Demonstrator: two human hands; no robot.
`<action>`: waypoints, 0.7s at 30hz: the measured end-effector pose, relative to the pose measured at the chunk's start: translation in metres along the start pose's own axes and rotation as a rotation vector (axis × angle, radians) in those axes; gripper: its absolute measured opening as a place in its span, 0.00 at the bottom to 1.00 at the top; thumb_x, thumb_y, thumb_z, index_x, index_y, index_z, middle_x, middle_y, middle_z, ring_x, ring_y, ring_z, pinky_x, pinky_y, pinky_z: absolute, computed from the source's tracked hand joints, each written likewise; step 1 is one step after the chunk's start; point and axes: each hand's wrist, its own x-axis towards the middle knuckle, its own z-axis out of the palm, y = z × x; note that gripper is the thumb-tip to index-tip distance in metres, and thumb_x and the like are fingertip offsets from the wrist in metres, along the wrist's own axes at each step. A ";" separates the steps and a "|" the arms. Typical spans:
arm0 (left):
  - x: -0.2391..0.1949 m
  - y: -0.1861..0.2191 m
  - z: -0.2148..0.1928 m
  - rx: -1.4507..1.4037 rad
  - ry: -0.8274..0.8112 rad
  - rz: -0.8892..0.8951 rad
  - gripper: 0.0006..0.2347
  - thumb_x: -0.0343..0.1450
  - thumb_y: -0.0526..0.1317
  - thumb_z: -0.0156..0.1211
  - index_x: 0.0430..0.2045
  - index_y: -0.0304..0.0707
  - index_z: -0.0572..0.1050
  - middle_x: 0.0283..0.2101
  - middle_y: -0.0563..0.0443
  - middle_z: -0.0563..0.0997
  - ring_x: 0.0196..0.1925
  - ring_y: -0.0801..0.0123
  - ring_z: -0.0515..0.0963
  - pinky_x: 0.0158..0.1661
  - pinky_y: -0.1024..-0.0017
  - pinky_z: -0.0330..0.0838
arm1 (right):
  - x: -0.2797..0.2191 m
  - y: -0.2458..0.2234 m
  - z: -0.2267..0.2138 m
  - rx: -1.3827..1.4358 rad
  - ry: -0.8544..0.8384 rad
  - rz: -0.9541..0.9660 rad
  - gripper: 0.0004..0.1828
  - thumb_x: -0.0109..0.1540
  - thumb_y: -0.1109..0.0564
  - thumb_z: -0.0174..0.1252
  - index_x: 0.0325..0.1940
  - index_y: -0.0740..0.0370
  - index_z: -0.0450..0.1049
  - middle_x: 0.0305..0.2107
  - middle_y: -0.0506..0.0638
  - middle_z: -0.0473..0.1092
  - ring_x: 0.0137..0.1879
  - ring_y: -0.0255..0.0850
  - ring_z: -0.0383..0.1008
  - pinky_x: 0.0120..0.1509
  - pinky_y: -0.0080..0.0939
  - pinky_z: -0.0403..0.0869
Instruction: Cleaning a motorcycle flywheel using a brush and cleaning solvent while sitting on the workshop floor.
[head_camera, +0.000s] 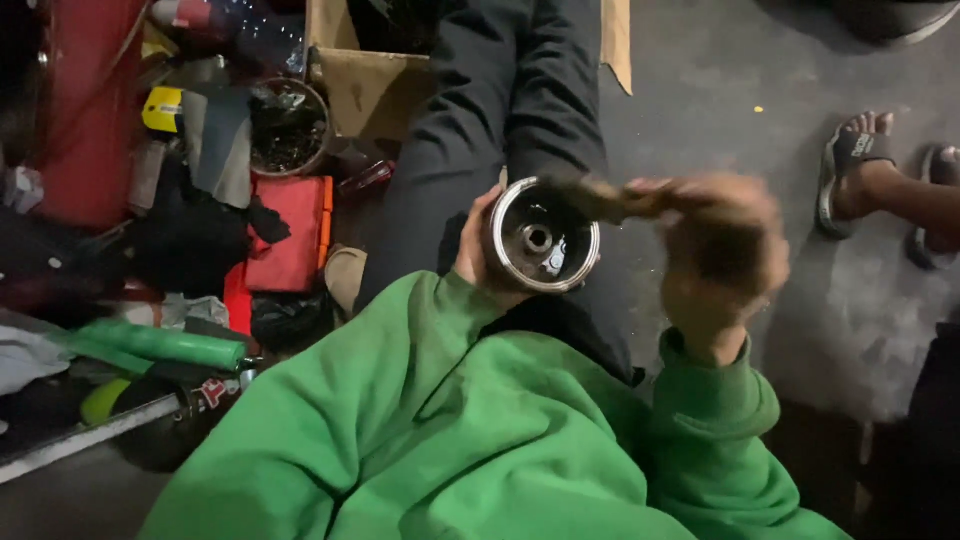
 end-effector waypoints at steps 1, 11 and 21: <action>-0.003 -0.009 0.000 -0.377 0.066 -0.194 0.45 0.58 0.28 0.73 0.69 0.52 0.51 0.69 0.43 0.63 0.69 0.51 0.70 0.69 0.51 0.71 | -0.003 0.002 0.000 0.059 -0.093 0.001 0.11 0.70 0.70 0.54 0.55 0.64 0.65 0.51 0.55 0.69 0.57 0.49 0.78 0.70 0.49 0.84; 0.033 0.014 0.003 -1.257 0.416 -0.988 0.26 0.68 0.55 0.64 0.50 0.31 0.78 0.53 0.30 0.80 0.54 0.38 0.80 0.55 0.43 0.75 | -0.021 -0.017 -0.018 0.211 -0.203 -0.183 0.15 0.64 0.47 0.61 0.37 0.64 0.75 0.39 0.61 0.75 0.42 0.56 0.83 0.50 0.63 0.85; 0.015 0.025 0.009 -1.143 0.450 -1.048 0.27 0.64 0.56 0.67 0.50 0.34 0.78 0.51 0.34 0.81 0.51 0.44 0.80 0.55 0.47 0.76 | -0.027 -0.033 0.024 -0.047 -0.150 -0.094 0.09 0.64 0.64 0.59 0.32 0.76 0.76 0.36 0.68 0.77 0.37 0.58 0.83 0.46 0.56 0.82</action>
